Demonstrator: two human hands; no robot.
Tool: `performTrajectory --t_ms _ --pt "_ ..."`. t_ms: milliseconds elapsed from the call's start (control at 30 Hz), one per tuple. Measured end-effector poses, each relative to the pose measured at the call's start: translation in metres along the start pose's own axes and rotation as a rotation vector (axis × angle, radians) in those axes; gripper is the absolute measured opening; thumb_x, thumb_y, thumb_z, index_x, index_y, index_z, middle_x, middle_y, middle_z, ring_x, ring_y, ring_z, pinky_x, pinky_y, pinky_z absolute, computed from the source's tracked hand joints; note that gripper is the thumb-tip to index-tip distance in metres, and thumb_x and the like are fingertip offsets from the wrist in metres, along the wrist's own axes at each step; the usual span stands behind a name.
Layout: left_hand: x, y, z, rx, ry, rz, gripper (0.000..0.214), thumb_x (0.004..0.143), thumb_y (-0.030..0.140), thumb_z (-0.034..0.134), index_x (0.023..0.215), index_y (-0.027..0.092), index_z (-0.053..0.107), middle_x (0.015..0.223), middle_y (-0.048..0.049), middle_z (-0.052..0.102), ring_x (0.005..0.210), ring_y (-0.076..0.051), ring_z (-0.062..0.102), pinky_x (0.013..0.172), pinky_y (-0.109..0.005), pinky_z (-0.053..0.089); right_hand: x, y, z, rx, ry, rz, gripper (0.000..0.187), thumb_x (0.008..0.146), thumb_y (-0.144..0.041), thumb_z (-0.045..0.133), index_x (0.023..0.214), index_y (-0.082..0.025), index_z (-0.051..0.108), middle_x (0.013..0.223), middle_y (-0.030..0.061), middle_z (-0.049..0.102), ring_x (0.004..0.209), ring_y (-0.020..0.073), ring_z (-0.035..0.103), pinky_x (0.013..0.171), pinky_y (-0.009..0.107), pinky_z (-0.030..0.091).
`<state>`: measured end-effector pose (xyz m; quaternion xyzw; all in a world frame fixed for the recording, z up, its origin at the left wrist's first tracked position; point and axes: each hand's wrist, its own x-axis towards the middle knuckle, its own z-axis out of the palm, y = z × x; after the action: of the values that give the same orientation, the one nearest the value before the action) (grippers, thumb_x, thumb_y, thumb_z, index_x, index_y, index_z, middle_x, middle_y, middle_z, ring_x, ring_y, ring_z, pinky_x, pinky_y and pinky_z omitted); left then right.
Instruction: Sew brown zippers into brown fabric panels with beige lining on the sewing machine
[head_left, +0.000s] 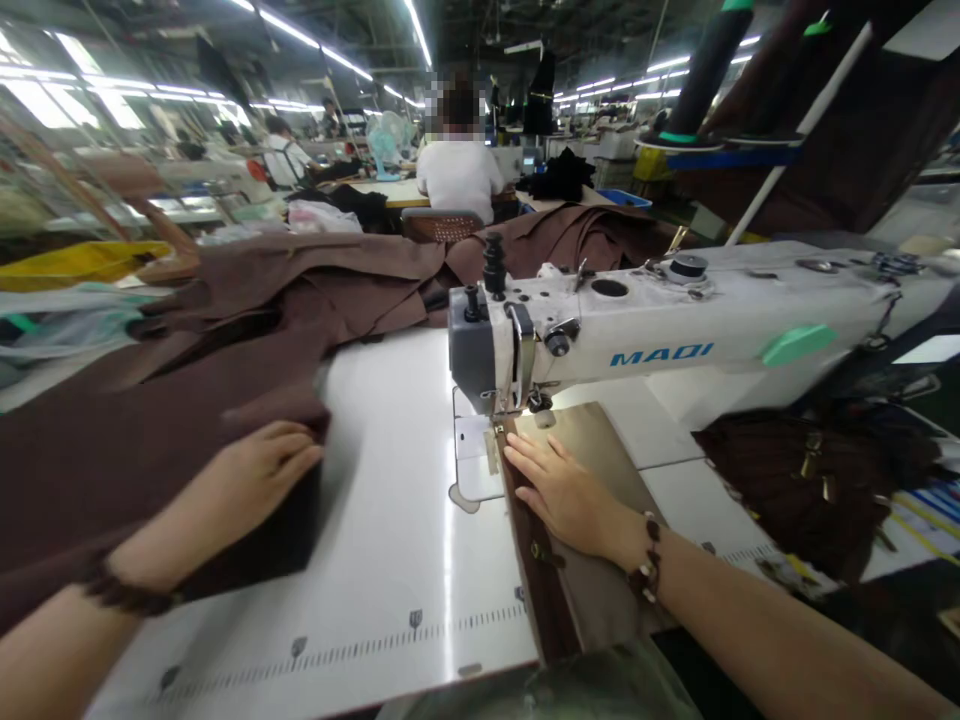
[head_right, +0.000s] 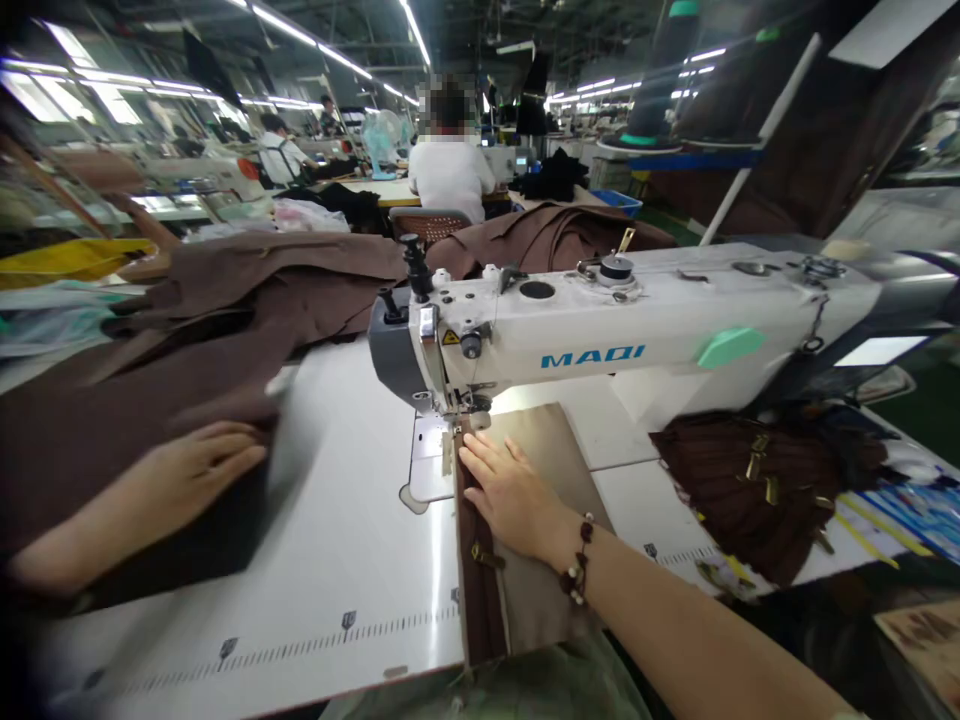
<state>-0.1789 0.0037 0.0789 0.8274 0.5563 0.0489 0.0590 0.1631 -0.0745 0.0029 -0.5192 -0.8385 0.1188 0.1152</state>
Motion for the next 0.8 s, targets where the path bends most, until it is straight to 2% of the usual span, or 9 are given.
performTrajectory --t_ms 100,200,267,333,433,533,600,700,800 --pt "-0.002 0.055 0.035 -0.101 -0.173 0.123 0.047 0.093 0.043 0.024 0.077 0.018 0.06 0.084 -0.005 0.062 0.075 -0.019 0.06 0.075 -0.031 0.047 0.0 0.001 0.001 -0.004 0.001 -0.005 0.046 0.09 -0.026 0.035 0.134 -0.015 0.035 0.143 0.0052 0.03 0.133 0.0195 0.024 0.11 0.046 0.022" --pt "0.003 0.084 0.051 -0.073 -0.06 0.213 0.051 0.092 0.047 0.023 0.085 0.017 0.064 0.096 -0.0092 0.062 0.087 -0.023 0.059 0.085 -0.037 0.045 0.0 0.001 0.001 -0.005 0.006 -0.018 0.046 0.091 -0.027 0.034 0.135 -0.015 0.035 0.143 0.0057 0.029 0.133 0.0199 0.024 0.11 0.047 0.023" --pt "0.004 0.083 0.05 -0.069 -0.045 0.245 0.053 0.09 0.052 0.027 0.098 0.016 0.065 0.112 -0.0109 0.059 0.104 -0.026 0.055 0.095 -0.041 0.04 -0.001 0.001 0.001 -0.012 0.008 -0.018 0.046 0.091 -0.027 0.034 0.135 -0.015 0.035 0.144 0.0054 0.029 0.133 0.0196 0.024 0.11 0.046 0.023" --pt "0.0 0.075 0.043 -0.154 -0.152 0.243 0.056 0.089 0.055 0.027 0.112 0.017 0.061 0.123 -0.0086 0.055 0.114 -0.025 0.05 0.101 -0.038 0.037 -0.002 0.001 0.001 -0.02 0.004 -0.015 0.046 0.091 -0.027 0.034 0.135 -0.015 0.034 0.144 0.0052 0.029 0.134 0.0195 0.023 0.111 0.046 0.022" --pt "-0.009 0.064 0.029 -0.33 -0.302 0.223 0.06 0.089 0.059 0.022 0.124 0.022 0.053 0.128 -0.0012 0.052 0.116 -0.021 0.05 0.102 -0.031 0.036 -0.004 0.0 0.001 -0.025 -0.006 -0.02 0.046 0.091 -0.027 0.035 0.135 -0.015 0.035 0.143 0.0054 0.029 0.133 0.0197 0.024 0.111 0.046 0.023" --pt "-0.014 0.061 0.023 -0.346 -0.284 0.206 0.063 0.088 0.063 0.019 0.125 0.025 0.052 0.13 0.0009 0.05 0.119 -0.022 0.048 0.104 -0.033 0.034 -0.006 0.0 0.001 -0.027 -0.013 -0.019 0.046 0.09 -0.026 0.035 0.135 -0.014 0.036 0.143 0.0061 0.029 0.133 0.0198 0.024 0.11 0.046 0.023" --pt "-0.015 0.059 0.029 -0.257 -0.257 0.207 0.062 0.087 0.064 0.021 0.127 0.025 0.05 0.135 -0.0006 0.045 0.124 -0.024 0.042 0.106 -0.036 0.031 -0.007 -0.001 0.001 -0.028 -0.015 -0.016 0.046 0.09 -0.025 0.035 0.134 -0.014 0.036 0.143 0.0062 0.029 0.134 0.0198 0.024 0.11 0.046 0.023" --pt "-0.021 0.059 0.05 -0.106 -0.264 0.254 0.067 0.085 0.066 0.03 0.132 0.02 0.043 0.144 -0.0077 0.029 0.132 -0.03 0.027 0.107 -0.046 0.024 -0.009 -0.001 0.002 -0.032 -0.018 -0.018 0.046 0.09 -0.026 0.034 0.135 -0.015 0.035 0.144 0.0054 0.028 0.134 0.0192 0.024 0.11 0.046 0.023" --pt "-0.037 0.067 0.072 -0.076 -0.253 0.405 0.085 0.075 0.07 0.045 0.139 0.015 0.029 0.147 -0.0164 0.015 0.134 -0.035 0.013 0.107 -0.055 0.016 -0.013 -0.002 0.002 -0.038 -0.023 -0.022 0.046 0.09 -0.026 0.034 0.135 -0.015 0.035 0.144 0.005 0.028 0.134 0.0189 0.024 0.11 0.046 0.024"
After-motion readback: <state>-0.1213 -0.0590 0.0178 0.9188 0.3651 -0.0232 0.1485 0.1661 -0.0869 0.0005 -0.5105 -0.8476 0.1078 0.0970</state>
